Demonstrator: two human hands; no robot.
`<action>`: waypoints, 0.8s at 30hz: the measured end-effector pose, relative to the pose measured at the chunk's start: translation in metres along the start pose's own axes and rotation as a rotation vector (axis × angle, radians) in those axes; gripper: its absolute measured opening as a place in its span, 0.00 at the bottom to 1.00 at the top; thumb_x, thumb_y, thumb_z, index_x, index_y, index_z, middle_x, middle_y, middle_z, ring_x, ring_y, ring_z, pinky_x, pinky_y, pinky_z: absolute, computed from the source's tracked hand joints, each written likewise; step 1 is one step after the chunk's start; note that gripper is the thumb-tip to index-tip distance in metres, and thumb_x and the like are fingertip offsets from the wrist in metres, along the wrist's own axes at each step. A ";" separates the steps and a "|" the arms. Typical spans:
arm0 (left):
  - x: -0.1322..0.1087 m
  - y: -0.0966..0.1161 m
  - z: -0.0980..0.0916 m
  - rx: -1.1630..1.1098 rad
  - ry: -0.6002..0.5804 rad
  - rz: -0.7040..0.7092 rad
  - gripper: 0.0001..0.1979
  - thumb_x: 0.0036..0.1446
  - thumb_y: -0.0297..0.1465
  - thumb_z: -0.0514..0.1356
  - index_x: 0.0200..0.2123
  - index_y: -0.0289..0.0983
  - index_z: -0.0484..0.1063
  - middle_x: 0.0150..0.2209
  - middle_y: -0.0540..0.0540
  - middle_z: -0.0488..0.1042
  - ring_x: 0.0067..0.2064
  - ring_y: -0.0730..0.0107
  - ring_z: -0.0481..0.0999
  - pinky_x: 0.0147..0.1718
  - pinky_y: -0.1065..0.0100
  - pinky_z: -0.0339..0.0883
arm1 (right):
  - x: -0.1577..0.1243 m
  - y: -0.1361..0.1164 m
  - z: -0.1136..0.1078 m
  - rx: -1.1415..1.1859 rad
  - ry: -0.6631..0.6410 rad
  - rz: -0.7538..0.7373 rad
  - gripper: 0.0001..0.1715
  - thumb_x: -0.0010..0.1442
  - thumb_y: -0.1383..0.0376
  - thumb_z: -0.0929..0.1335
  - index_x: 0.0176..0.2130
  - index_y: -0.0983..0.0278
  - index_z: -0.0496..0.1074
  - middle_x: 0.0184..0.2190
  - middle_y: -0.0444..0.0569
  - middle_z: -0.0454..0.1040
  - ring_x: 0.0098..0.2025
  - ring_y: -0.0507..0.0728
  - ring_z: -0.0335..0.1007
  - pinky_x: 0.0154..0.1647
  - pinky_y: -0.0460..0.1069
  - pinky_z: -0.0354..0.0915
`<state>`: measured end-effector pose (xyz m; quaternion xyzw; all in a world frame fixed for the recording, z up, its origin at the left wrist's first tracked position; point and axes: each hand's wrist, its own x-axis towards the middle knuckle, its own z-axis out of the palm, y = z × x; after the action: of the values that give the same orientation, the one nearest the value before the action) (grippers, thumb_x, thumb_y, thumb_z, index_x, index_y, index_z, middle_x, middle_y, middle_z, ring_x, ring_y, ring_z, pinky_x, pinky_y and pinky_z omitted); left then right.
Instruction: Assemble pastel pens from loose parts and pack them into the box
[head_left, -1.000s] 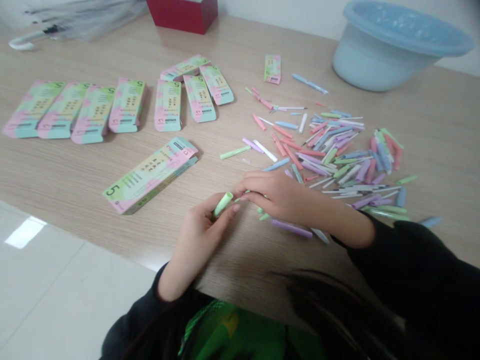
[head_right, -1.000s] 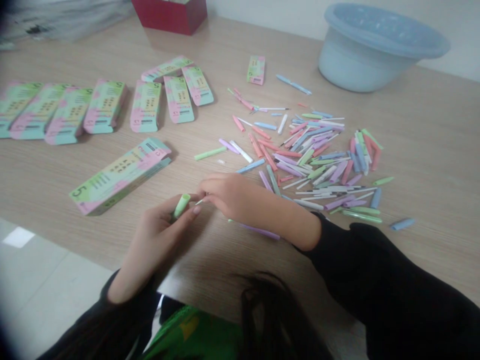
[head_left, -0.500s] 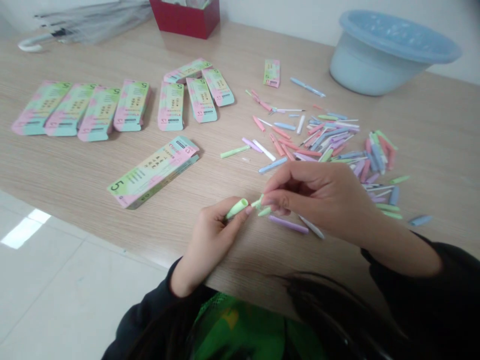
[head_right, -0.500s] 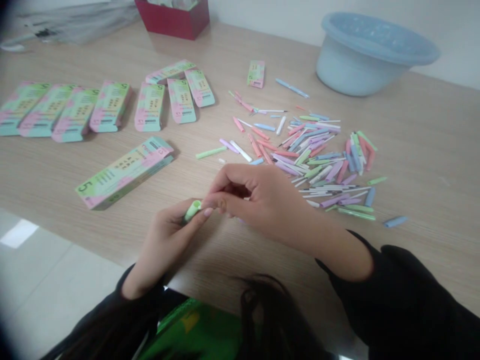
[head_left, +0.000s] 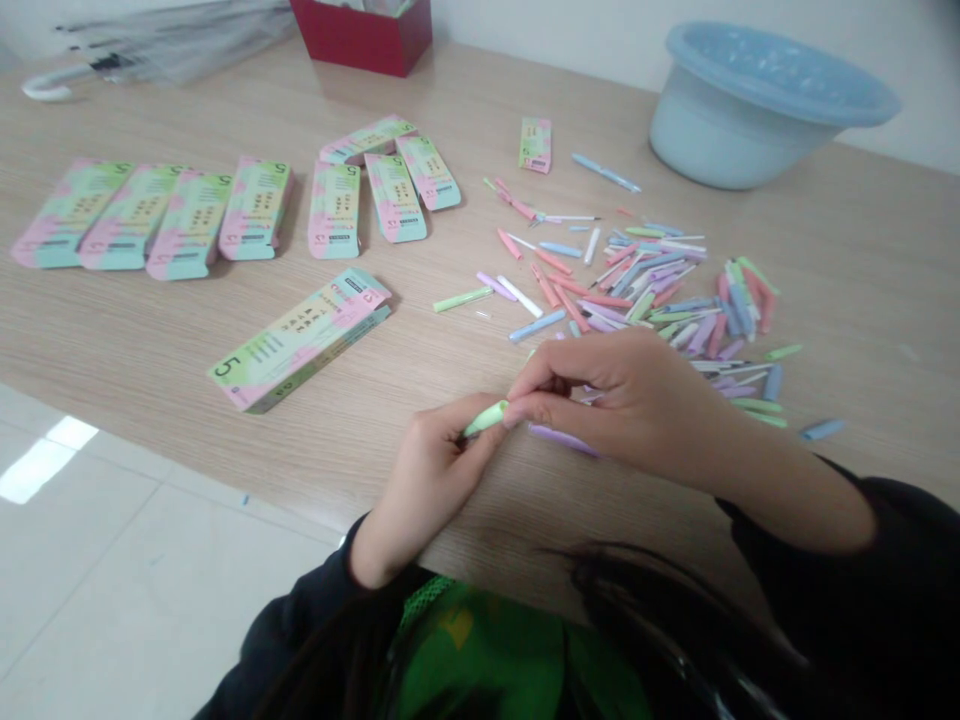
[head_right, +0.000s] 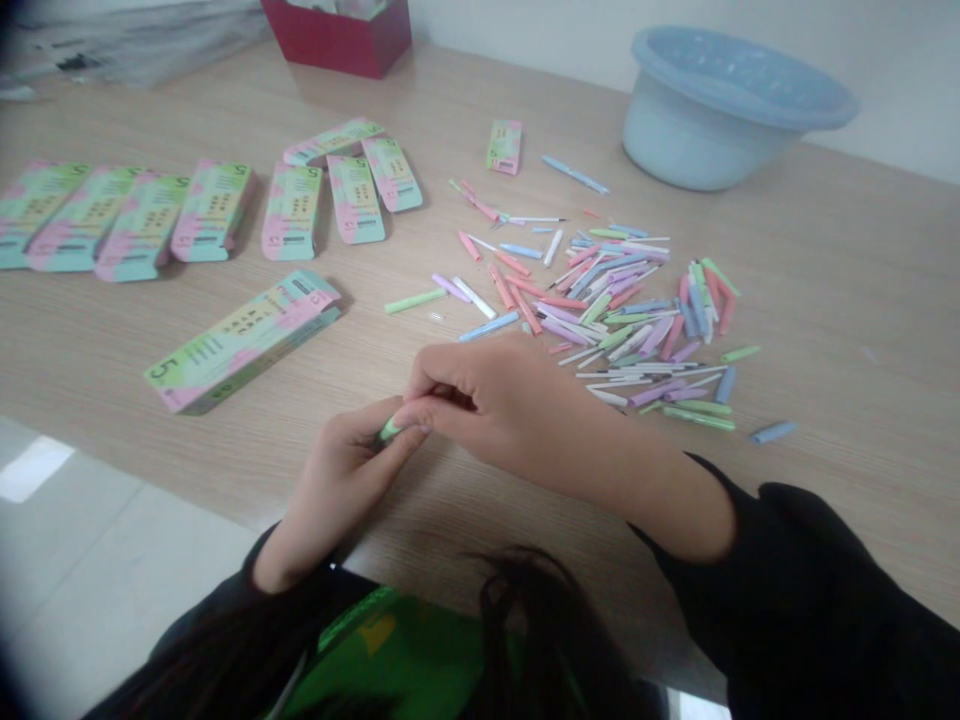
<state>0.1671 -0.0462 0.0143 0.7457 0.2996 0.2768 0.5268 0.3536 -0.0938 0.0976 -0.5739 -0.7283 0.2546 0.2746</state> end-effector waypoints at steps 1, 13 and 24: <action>0.000 0.001 0.000 -0.007 -0.008 0.008 0.10 0.67 0.31 0.60 0.40 0.38 0.83 0.32 0.50 0.82 0.34 0.68 0.77 0.35 0.68 0.69 | 0.001 0.000 0.002 0.006 -0.016 -0.020 0.09 0.65 0.65 0.70 0.31 0.61 0.76 0.24 0.39 0.75 0.26 0.50 0.68 0.29 0.46 0.60; 0.002 0.027 0.001 -0.145 0.088 0.121 0.03 0.62 0.29 0.67 0.36 0.41 0.83 0.33 0.50 0.83 0.34 0.68 0.79 0.36 0.68 0.73 | -0.036 -0.008 -0.013 -0.019 0.093 -0.074 0.12 0.67 0.58 0.71 0.50 0.54 0.73 0.33 0.43 0.75 0.33 0.53 0.72 0.35 0.49 0.68; 0.004 0.021 0.002 -0.056 0.075 0.072 0.07 0.61 0.33 0.66 0.42 0.41 0.80 0.25 0.53 0.69 0.29 0.70 0.68 0.31 0.67 0.66 | -0.030 0.014 -0.005 0.050 0.159 0.056 0.05 0.66 0.66 0.69 0.38 0.59 0.78 0.33 0.44 0.80 0.34 0.54 0.76 0.36 0.49 0.68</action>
<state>0.1747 -0.0506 0.0342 0.7302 0.2842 0.3314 0.5255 0.3723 -0.1202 0.0880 -0.6053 -0.6814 0.2338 0.3386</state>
